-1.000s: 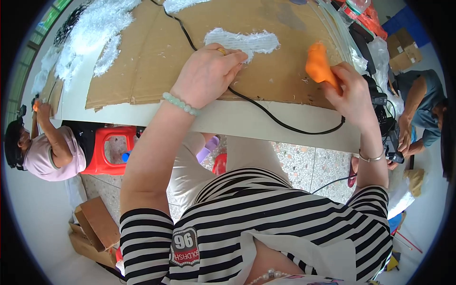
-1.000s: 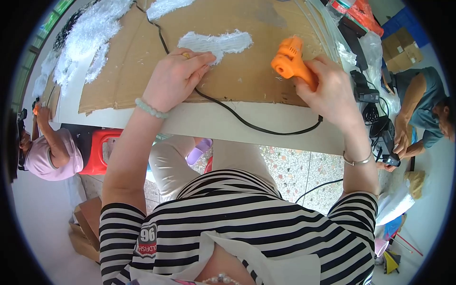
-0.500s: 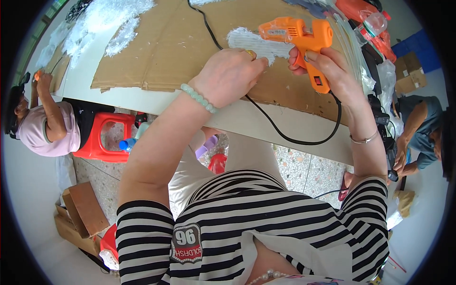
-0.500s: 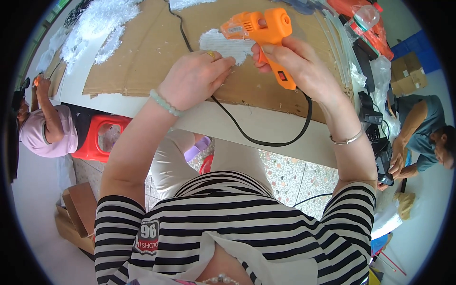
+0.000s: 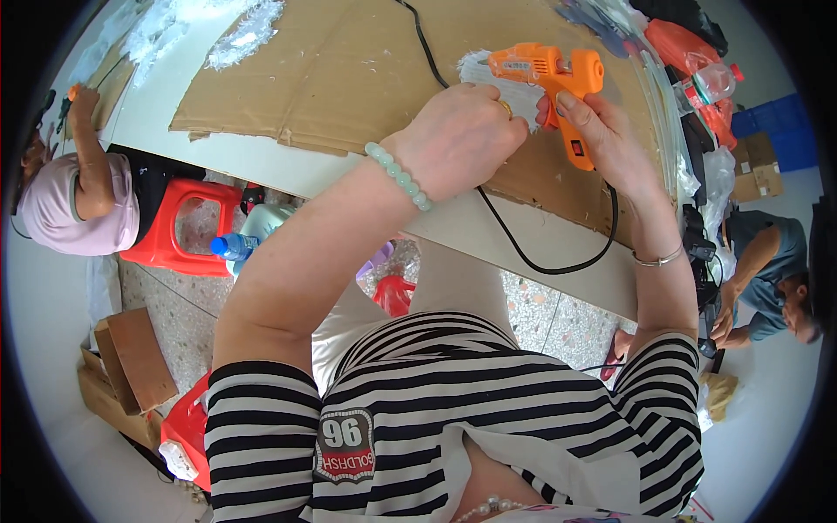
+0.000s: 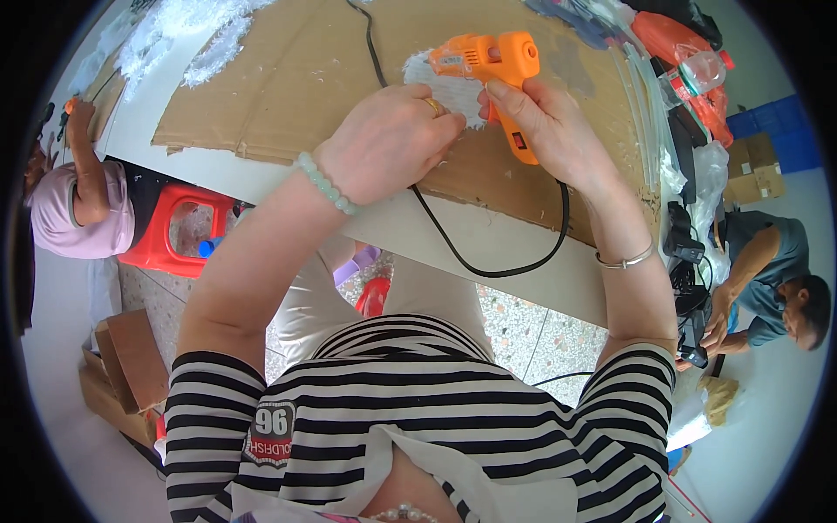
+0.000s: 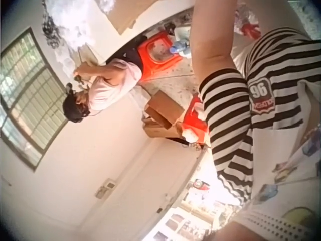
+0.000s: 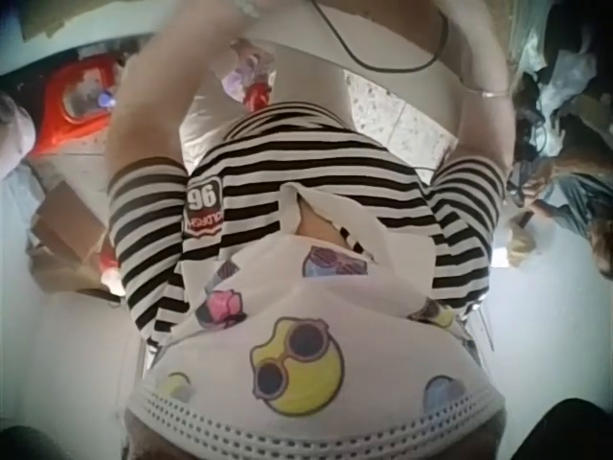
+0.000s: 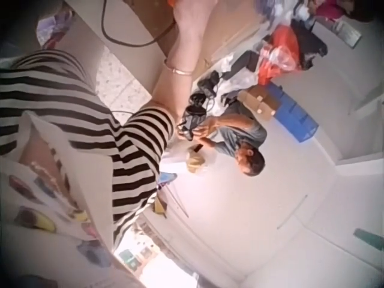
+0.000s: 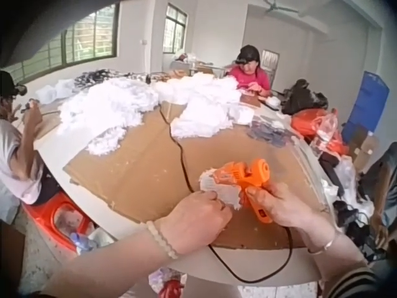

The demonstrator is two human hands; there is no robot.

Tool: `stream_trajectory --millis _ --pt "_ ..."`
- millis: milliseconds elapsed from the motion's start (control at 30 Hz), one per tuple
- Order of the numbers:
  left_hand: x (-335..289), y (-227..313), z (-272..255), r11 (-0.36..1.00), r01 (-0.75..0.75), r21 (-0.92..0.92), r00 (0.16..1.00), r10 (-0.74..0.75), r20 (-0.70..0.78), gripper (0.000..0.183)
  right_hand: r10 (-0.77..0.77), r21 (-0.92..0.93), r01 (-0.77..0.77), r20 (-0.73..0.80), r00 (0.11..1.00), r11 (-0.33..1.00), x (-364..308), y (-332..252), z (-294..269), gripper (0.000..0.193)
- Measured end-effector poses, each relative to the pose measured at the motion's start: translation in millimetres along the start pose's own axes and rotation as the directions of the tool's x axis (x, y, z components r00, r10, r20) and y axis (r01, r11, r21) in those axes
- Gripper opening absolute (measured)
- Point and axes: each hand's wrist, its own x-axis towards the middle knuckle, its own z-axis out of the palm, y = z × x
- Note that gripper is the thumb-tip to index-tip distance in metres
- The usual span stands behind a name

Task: Using a hot glue gun to attach white stuffing to a cardboard base at a production table.

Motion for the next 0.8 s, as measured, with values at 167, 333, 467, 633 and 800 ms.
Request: stream_trajectory --millis 167,333,467,633,800 --pt "0 -2 1 1.0 -0.013 -0.012 1.0 0.013 0.001 0.005 -0.014 -0.004 0.013 -0.038 0.999 1.0 3 1 3 0.049" --pt "0 0 0 0.999 -0.025 0.043 1.0 0.025 -0.009 0.004 -0.047 0.052 0.049 -0.026 0.999 0.997 7 12 1 0.048" --pt "0 0 1 0.998 -0.033 0.05 0.999 0.033 -0.013 0.004 -0.033 0.032 0.033 -0.006 0.999 0.999 5 12 0 0.047" --pt "1 0 4 0.992 -0.068 0.104 0.995 0.074 -0.06 0.004 -0.049 0.034 0.05 -0.025 0.998 0.998 2 8 1 0.046" --pt "1 0 4 0.99 -0.074 0.117 0.994 0.083 -0.069 0.004 -0.04 0.011 0.04 -0.031 0.999 0.999 4 10 1 0.046"
